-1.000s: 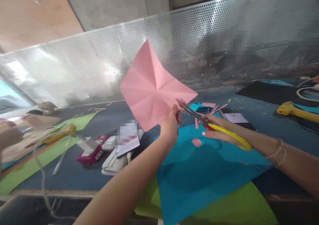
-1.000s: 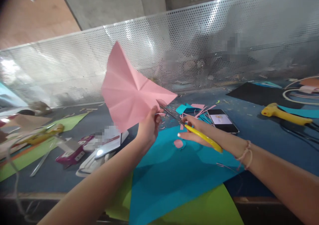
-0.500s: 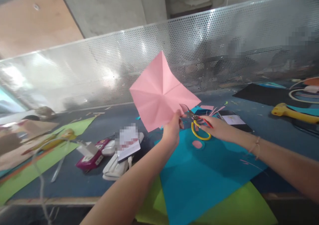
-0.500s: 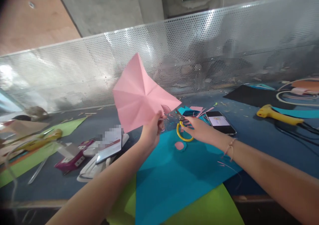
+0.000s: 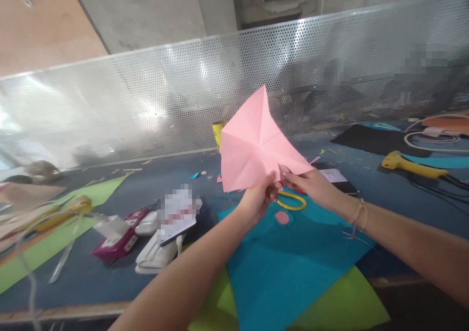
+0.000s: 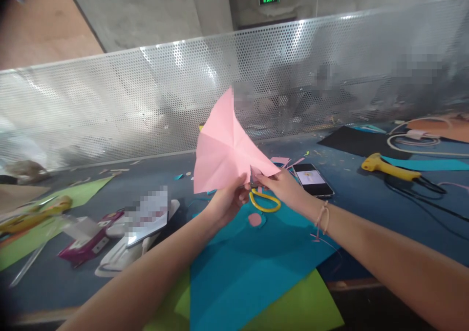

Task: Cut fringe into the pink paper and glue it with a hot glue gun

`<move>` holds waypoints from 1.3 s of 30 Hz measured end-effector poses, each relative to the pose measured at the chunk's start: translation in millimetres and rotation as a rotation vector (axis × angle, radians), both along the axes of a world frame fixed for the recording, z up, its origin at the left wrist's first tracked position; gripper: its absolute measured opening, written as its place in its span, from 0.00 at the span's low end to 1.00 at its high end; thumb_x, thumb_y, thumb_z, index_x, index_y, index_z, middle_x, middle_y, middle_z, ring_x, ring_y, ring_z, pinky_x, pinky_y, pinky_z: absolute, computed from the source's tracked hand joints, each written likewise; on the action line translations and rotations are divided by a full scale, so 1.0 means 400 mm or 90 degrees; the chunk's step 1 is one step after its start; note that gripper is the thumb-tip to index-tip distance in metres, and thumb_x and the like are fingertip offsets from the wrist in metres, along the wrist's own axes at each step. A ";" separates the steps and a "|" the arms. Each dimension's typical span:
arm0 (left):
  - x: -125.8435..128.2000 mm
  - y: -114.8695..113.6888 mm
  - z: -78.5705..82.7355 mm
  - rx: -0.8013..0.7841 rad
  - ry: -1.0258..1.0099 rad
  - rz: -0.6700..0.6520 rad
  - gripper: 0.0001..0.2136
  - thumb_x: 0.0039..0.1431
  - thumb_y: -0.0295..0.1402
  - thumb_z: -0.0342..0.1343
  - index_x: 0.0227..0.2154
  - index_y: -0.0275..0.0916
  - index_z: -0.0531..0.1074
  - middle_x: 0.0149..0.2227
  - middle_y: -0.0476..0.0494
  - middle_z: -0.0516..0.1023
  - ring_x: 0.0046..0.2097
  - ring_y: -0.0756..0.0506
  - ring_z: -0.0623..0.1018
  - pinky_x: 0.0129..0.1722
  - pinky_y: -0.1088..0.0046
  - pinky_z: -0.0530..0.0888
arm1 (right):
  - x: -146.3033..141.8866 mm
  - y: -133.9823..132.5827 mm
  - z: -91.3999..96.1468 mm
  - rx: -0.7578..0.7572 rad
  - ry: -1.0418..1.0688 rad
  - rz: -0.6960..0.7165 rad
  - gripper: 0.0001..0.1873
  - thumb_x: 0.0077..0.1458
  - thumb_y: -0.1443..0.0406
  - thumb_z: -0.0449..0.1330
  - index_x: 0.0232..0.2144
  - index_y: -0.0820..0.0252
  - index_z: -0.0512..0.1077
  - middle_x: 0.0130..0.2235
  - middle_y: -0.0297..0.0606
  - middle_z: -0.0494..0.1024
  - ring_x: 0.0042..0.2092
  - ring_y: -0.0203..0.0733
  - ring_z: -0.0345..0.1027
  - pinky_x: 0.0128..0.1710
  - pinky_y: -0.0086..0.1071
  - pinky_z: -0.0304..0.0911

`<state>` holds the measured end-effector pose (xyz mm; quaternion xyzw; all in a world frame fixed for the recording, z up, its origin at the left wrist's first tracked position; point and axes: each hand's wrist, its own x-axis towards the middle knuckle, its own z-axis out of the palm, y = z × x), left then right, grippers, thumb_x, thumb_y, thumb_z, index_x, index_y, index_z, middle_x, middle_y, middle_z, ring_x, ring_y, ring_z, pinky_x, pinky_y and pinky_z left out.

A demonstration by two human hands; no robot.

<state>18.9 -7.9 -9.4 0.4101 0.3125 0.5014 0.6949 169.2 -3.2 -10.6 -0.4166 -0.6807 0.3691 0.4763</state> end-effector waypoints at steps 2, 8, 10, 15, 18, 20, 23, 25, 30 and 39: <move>-0.002 0.003 -0.004 -0.020 -0.041 -0.025 0.11 0.46 0.36 0.59 0.21 0.34 0.66 0.19 0.52 0.65 0.18 0.58 0.59 0.19 0.80 0.60 | 0.004 0.002 0.000 -0.013 -0.006 -0.009 0.12 0.49 0.56 0.58 0.30 0.60 0.71 0.28 0.36 0.74 0.31 0.37 0.67 0.30 0.31 0.63; 0.013 0.001 -0.016 -0.031 -0.078 0.000 0.10 0.46 0.36 0.59 0.22 0.34 0.66 0.18 0.53 0.64 0.18 0.58 0.60 0.19 0.82 0.60 | 0.015 0.010 -0.010 -0.085 -0.025 0.017 0.13 0.47 0.56 0.59 0.26 0.62 0.70 0.23 0.33 0.71 0.26 0.34 0.64 0.26 0.29 0.59; 0.015 0.004 -0.017 -0.037 -0.060 0.034 0.11 0.46 0.37 0.59 0.22 0.34 0.66 0.18 0.53 0.64 0.18 0.58 0.59 0.18 0.82 0.61 | 0.016 0.011 -0.020 -0.105 -0.045 0.062 0.12 0.45 0.57 0.60 0.24 0.62 0.69 0.22 0.32 0.69 0.25 0.33 0.63 0.26 0.29 0.58; -0.002 0.040 -0.020 -0.060 -0.010 0.161 0.10 0.48 0.35 0.58 0.22 0.33 0.65 0.19 0.52 0.67 0.17 0.59 0.61 0.18 0.82 0.62 | 0.013 0.009 -0.023 -0.107 -0.030 0.143 0.12 0.46 0.58 0.60 0.21 0.61 0.66 0.21 0.30 0.67 0.25 0.31 0.61 0.26 0.27 0.57; -0.018 0.067 -0.022 -0.068 -0.019 0.251 0.08 0.47 0.33 0.58 0.23 0.34 0.66 0.19 0.53 0.67 0.16 0.60 0.59 0.16 0.83 0.61 | 0.018 0.018 -0.014 -0.140 0.020 0.080 0.11 0.45 0.59 0.60 0.22 0.61 0.66 0.23 0.31 0.69 0.25 0.30 0.61 0.26 0.27 0.57; -0.027 0.078 -0.021 -0.064 -0.007 0.280 0.08 0.46 0.32 0.60 0.23 0.34 0.67 0.20 0.53 0.68 0.16 0.60 0.58 0.15 0.84 0.60 | 0.025 0.028 -0.015 -0.187 0.040 0.038 0.09 0.44 0.61 0.60 0.23 0.62 0.67 0.24 0.32 0.70 0.25 0.30 0.62 0.26 0.26 0.58; -0.033 0.080 -0.020 -0.066 0.040 0.254 0.07 0.43 0.31 0.61 0.25 0.34 0.70 0.23 0.49 0.72 0.18 0.60 0.63 0.18 0.84 0.65 | 0.033 0.044 -0.029 -0.224 0.054 0.030 0.06 0.44 0.64 0.60 0.25 0.62 0.69 0.25 0.33 0.72 0.26 0.30 0.63 0.27 0.27 0.59; -0.028 0.071 -0.024 -0.060 0.085 0.172 0.07 0.42 0.30 0.62 0.25 0.34 0.71 0.25 0.47 0.74 0.21 0.58 0.68 0.23 0.82 0.69 | 0.032 0.051 -0.042 -0.221 0.050 0.053 0.05 0.45 0.65 0.59 0.25 0.62 0.69 0.26 0.33 0.72 0.26 0.30 0.63 0.30 0.27 0.61; 0.001 0.046 -0.048 0.082 0.211 0.013 0.09 0.41 0.33 0.62 0.26 0.34 0.72 0.26 0.44 0.75 0.29 0.51 0.74 0.30 0.77 0.71 | 0.011 0.041 -0.050 -0.183 0.010 0.100 0.05 0.49 0.66 0.56 0.31 0.61 0.66 0.27 0.33 0.72 0.28 0.31 0.66 0.33 0.30 0.63; -0.017 0.062 -0.040 0.189 0.258 0.206 0.11 0.40 0.36 0.61 0.20 0.35 0.67 0.18 0.52 0.69 0.22 0.55 0.67 0.23 0.80 0.65 | 0.038 0.039 -0.053 0.117 -0.487 -0.052 0.12 0.42 0.65 0.59 0.31 0.60 0.63 0.40 0.45 0.69 0.43 0.46 0.64 0.40 0.35 0.59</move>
